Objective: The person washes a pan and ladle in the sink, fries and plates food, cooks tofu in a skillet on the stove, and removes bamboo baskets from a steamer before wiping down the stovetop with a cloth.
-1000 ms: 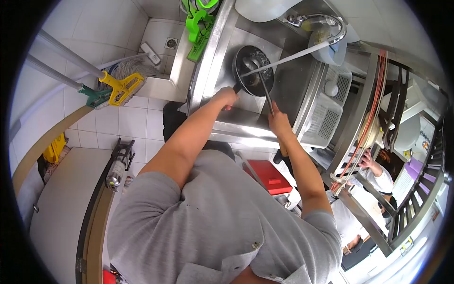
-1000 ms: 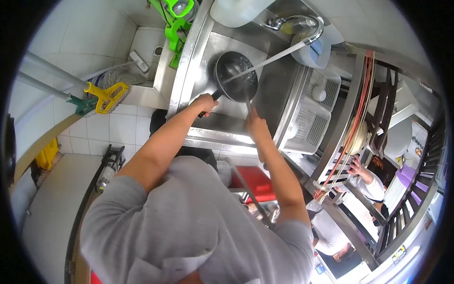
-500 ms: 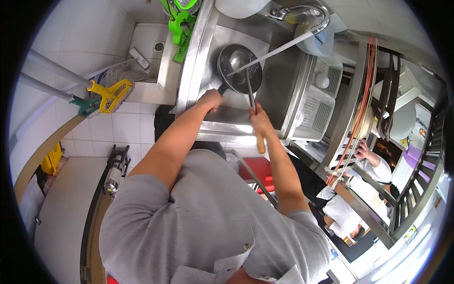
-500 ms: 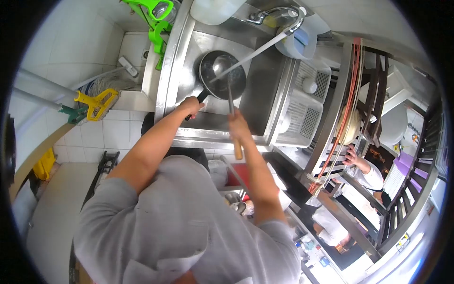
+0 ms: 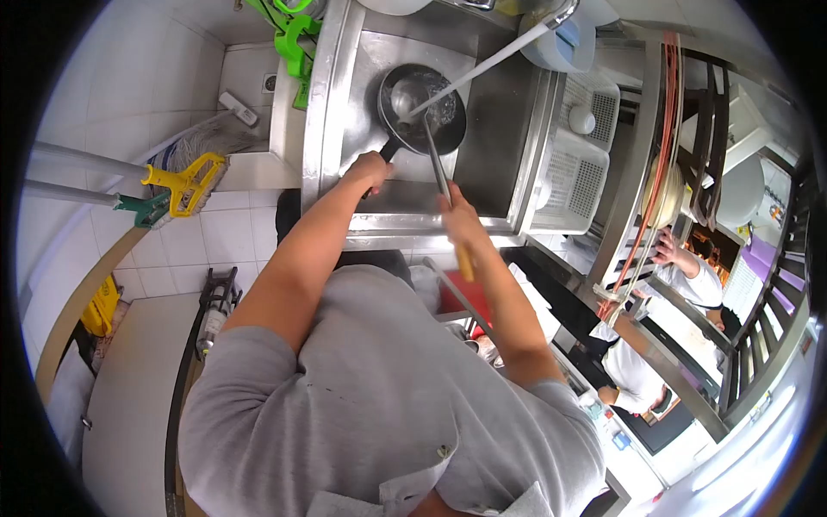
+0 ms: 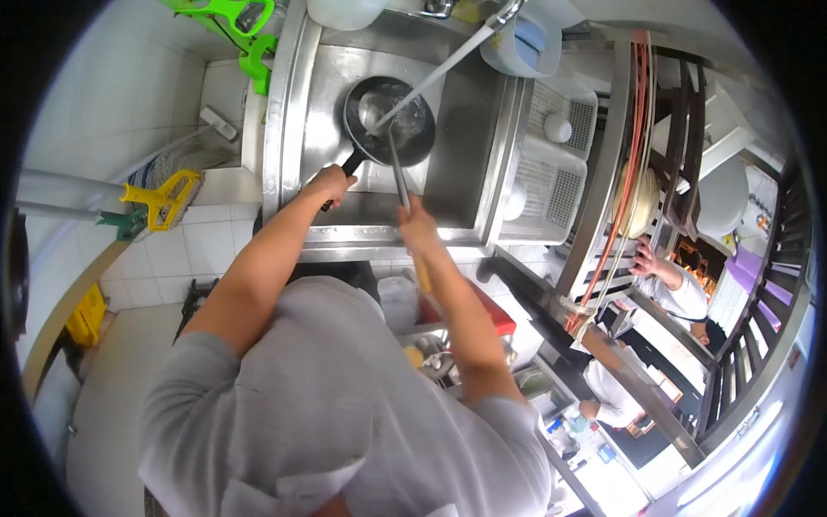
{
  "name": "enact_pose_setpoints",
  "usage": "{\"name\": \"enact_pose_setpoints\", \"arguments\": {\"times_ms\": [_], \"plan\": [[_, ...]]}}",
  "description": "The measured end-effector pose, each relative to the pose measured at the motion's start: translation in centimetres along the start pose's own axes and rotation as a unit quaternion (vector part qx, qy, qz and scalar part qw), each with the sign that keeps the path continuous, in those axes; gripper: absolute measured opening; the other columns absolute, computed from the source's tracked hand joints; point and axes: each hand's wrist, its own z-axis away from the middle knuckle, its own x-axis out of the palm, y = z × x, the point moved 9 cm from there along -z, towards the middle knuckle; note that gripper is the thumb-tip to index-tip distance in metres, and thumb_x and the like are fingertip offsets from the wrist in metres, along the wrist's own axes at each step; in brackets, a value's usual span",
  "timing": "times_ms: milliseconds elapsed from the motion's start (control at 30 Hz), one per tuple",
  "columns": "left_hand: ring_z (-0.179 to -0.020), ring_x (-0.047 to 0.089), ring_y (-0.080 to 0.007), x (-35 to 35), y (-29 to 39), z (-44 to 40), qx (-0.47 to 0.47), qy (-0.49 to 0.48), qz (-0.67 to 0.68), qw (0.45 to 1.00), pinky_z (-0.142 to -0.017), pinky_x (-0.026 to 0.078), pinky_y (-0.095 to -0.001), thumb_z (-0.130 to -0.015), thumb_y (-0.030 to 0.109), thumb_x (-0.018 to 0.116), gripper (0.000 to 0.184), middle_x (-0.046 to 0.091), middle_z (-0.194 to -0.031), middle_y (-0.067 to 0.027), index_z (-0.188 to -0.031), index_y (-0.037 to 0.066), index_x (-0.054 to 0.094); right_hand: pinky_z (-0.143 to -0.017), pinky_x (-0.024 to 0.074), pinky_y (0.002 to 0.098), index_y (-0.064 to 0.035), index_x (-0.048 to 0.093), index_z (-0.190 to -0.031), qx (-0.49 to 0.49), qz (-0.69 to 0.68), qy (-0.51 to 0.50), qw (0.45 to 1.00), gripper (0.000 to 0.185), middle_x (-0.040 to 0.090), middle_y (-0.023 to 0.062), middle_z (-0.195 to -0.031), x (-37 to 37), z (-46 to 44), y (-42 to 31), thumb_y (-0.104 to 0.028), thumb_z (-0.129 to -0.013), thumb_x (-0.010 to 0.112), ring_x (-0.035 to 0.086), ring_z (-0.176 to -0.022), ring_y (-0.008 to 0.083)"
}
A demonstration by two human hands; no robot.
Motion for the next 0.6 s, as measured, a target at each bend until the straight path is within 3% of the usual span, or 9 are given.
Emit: {"name": "enact_pose_setpoints", "arguments": {"times_ms": [167, 233, 267, 367, 400, 433, 500, 600], "plan": [[-0.056, 0.066, -0.0225, 0.0, -0.3, -0.5, -0.007, 0.014, -0.005, 1.0, -0.055, 0.053, -0.0377, -0.096, 0.036, 0.052, 0.041, 0.067, -0.068, -0.0129, -0.098, -0.003, 0.063, -0.056, 0.0522, 0.0394, -0.02, 0.032, -0.148, -0.076, 0.053, 0.0, 0.996, 0.058, 0.067, 0.023, -0.093, 2.1, -2.7, 4.3, -0.042, -0.097, 0.048, 0.064, -0.059, 0.0282], [-0.056, 0.066, -0.0226, 0.2, -0.5, -0.8, -0.008, 0.005, -0.034, 0.999, -0.055, 0.053, -0.0376, -0.096, 0.038, 0.054, 0.042, 0.067, -0.069, -0.0124, -0.098, -0.003, 0.063, -0.057, 0.0528, 0.0411, -0.0225, 0.032, -0.147, -0.053, 0.048, 0.041, 0.997, 0.055, 0.067, 0.0238, -0.092, 0.5, -2.3, 3.0, -0.04, -0.097, 0.049, 0.065, -0.06, 0.0307], [-0.056, 0.066, -0.0219, 0.1, -0.4, -0.3, -0.013, 0.01, -0.028, 0.999, -0.053, 0.053, -0.0363, -0.094, 0.04, 0.057, 0.044, 0.068, -0.072, -0.0121, -0.099, -0.003, 0.064, -0.058, 0.0533, 0.0428, -0.0237, 0.034, -0.146, 0.017, 0.058, 0.027, 0.998, 0.053, 0.067, 0.0233, -0.094, -0.1, -1.9, 2.8, -0.039, -0.097, 0.049, 0.066, -0.063, 0.0325], [-0.055, 0.065, -0.0209, -0.5, -0.5, 0.3, -0.029, 0.059, -0.02, 0.998, -0.052, 0.053, -0.0348, -0.094, 0.039, 0.057, 0.042, 0.069, -0.076, -0.012, -0.102, -0.002, 0.065, -0.066, 0.0545, 0.0438, -0.0207, 0.033, -0.146, -0.072, 0.137, 0.108, 0.982, 0.055, 0.067, 0.0239, -0.1, -1.4, -5.3, 6.4, -0.039, -0.097, 0.049, 0.067, -0.074, 0.0354], [-0.055, 0.064, -0.0196, -0.8, -0.4, 0.9, -0.033, 0.066, -0.046, 0.996, -0.052, 0.054, -0.0333, -0.094, 0.038, 0.058, 0.041, 0.069, -0.078, -0.0118, -0.104, -0.001, 0.065, -0.075, 0.0543, 0.0425, -0.0167, 0.033, -0.146, -0.034, 0.133, 0.095, 0.986, 0.057, 0.065, 0.0265, -0.106, -2.0, -4.5, 6.4, -0.04, -0.097, 0.049, 0.068, -0.086, 0.0379], [-0.054, 0.064, -0.0193, -0.8, -0.7, 0.4, -0.026, 0.062, -0.057, 0.996, -0.052, 0.054, -0.0333, -0.094, 0.037, 0.059, 0.04, 0.069, -0.078, -0.0117, -0.104, -0.001, 0.065, -0.075, 0.0543, 0.0425, -0.0167, 0.033, -0.146, -0.031, 0.134, 0.095, 0.986, 0.057, 0.065, 0.0265, -0.106, -3.0, -3.0, 4.9, -0.04, -0.097, 0.049, 0.068, -0.086, 0.0379], [-0.054, 0.064, -0.0195, -0.6, -1.4, -0.4, -0.048, 0.059, -0.058, 0.995, -0.051, 0.053, -0.034, -0.094, 0.037, 0.059, 0.04, 0.069, -0.078, -0.0114, -0.103, -0.001, 0.064, -0.083, 0.0516, 0.0415, -0.0136, 0.034, -0.146, 0.06, -0.017, -0.002, 0.998, 0.057, 0.064, 0.0266, -0.109, -2.7, -0.4, 4.3, -0.04, -0.097, 0.049, 0.066, -0.092, 0.0386], [-0.054, 0.063, -0.02, -0.5, -1.0, 0.4, -0.047, 0.048, -0.048, 0.997, -0.049, 0.053, -0.0347, -0.094, 0.037, 0.059, 0.04, 0.068, -0.076, -0.0117, -0.102, -0.002, 0.064, -0.077, 0.0525, 0.0417, -0.0144, 0.034, -0.146, 0.018, 0.053, -0.034, 0.998, 0.058, 0.065, 0.0249, -0.108, -3.2, 0.9, 4.6, -0.041, -0.097, 0.048, 0.067, -0.084, 0.0363]]}}
